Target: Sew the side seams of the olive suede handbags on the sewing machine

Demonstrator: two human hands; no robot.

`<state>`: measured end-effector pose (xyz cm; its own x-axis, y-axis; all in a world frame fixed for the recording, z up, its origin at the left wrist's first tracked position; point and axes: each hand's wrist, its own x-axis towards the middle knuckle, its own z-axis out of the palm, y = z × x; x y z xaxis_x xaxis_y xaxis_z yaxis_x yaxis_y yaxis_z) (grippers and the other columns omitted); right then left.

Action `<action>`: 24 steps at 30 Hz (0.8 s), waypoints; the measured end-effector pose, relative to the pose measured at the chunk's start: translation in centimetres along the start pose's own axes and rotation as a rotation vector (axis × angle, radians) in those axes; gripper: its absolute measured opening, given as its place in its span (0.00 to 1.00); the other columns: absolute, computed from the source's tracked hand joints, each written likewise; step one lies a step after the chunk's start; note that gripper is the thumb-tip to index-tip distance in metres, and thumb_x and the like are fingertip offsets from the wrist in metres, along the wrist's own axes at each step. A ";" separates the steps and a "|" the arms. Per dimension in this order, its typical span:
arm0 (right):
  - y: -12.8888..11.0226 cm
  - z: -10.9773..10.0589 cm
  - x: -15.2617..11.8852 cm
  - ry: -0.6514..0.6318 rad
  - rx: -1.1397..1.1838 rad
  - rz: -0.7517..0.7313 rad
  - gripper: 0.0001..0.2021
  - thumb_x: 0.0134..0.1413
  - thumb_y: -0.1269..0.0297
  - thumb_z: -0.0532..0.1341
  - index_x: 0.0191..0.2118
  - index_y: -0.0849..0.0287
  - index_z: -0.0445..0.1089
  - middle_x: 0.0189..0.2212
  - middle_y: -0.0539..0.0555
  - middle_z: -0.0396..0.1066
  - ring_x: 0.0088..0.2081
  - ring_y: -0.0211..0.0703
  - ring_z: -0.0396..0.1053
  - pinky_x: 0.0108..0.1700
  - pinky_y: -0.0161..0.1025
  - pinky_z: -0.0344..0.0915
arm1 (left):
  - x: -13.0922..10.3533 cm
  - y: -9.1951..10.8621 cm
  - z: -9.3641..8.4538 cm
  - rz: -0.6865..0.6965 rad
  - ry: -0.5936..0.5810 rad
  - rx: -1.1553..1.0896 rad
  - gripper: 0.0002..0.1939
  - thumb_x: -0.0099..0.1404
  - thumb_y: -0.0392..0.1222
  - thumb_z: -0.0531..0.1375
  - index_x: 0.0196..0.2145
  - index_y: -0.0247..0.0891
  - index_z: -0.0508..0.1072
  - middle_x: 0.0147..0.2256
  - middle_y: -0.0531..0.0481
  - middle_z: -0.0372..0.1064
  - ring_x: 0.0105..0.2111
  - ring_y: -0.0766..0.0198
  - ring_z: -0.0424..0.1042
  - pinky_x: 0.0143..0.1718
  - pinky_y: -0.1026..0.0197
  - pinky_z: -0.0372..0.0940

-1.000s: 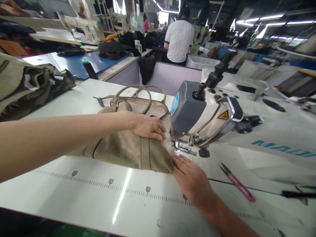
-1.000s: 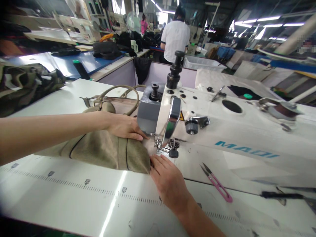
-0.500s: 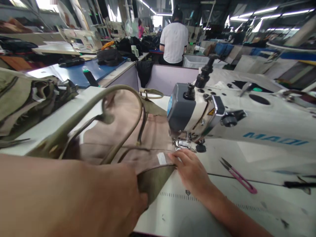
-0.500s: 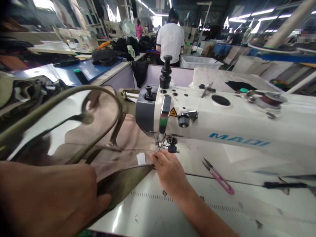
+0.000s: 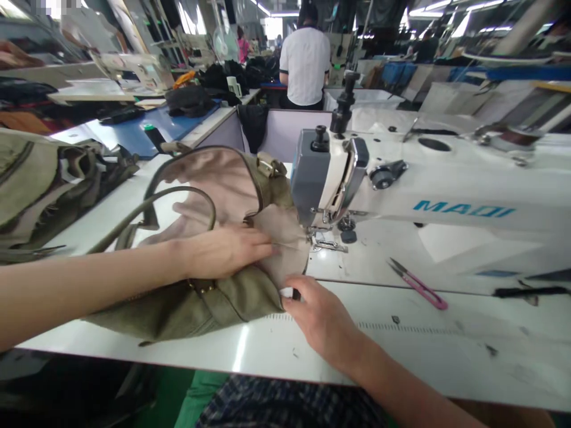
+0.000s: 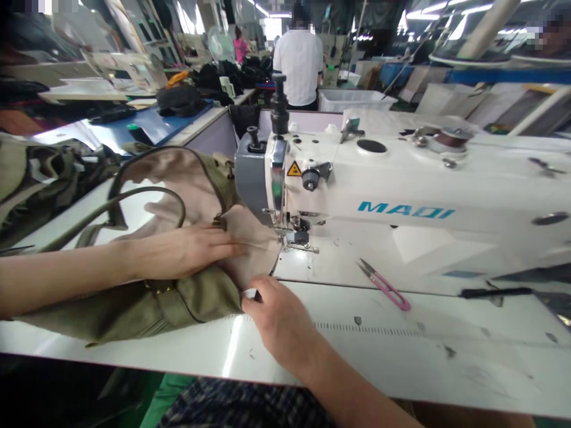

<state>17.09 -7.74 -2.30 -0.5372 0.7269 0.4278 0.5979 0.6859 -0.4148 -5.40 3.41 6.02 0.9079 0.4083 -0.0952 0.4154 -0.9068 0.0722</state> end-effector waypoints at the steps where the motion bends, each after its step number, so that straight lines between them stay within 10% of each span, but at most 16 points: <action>1: -0.1 0.1 0.0 0.025 -0.003 -0.022 0.12 0.61 0.78 0.53 0.36 0.62 0.74 0.50 0.62 0.68 0.53 0.51 0.65 0.53 0.47 0.69 | 0.6 0.5 0.4 0.074 -0.031 0.018 0.23 0.69 0.33 0.45 0.58 0.36 0.64 0.56 0.43 0.67 0.51 0.53 0.68 0.53 0.53 0.59; 5: -0.5 -0.4 -0.4 0.072 0.011 -0.018 0.12 0.59 0.78 0.55 0.37 0.60 0.75 0.45 0.59 0.69 0.50 0.51 0.65 0.52 0.51 0.68 | 2.0 2.3 2.6 0.066 0.035 0.007 0.37 0.59 0.32 0.52 0.66 0.31 0.51 0.66 0.38 0.51 0.63 0.51 0.54 0.63 0.46 0.43; 12: -0.1 -0.7 -0.4 0.085 -0.050 0.098 0.21 0.53 0.80 0.56 0.53 0.63 0.70 0.47 0.62 0.68 0.52 0.54 0.63 0.53 0.55 0.67 | 1.9 1.9 2.8 0.049 -0.003 -0.005 0.40 0.53 0.33 0.56 0.65 0.36 0.55 0.62 0.38 0.57 0.54 0.48 0.64 0.55 0.47 0.49; 19: 1.6 -1.1 0.1 0.169 -0.032 0.205 0.23 0.53 0.81 0.52 0.51 0.58 0.71 0.46 0.59 0.70 0.48 0.49 0.68 0.50 0.49 0.70 | 3.4 1.8 2.9 -0.086 0.040 -0.071 0.10 0.69 0.39 0.52 0.44 0.35 0.69 0.42 0.43 0.71 0.44 0.54 0.69 0.47 0.51 0.51; 24: 3.5 -1.2 0.9 0.197 -0.105 0.299 0.15 0.59 0.75 0.57 0.51 0.61 0.71 0.41 0.59 0.75 0.43 0.52 0.71 0.46 0.50 0.70 | 4.1 1.5 2.5 0.019 0.003 -0.040 0.09 0.69 0.31 0.48 0.35 0.35 0.67 0.35 0.46 0.71 0.38 0.57 0.68 0.47 0.50 0.49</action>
<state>19.37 -4.76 -2.41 -0.2109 0.8676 0.4503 0.7746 0.4293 -0.4644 -1.20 3.46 3.24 0.9158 0.3913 -0.0902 0.3998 -0.9096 0.1133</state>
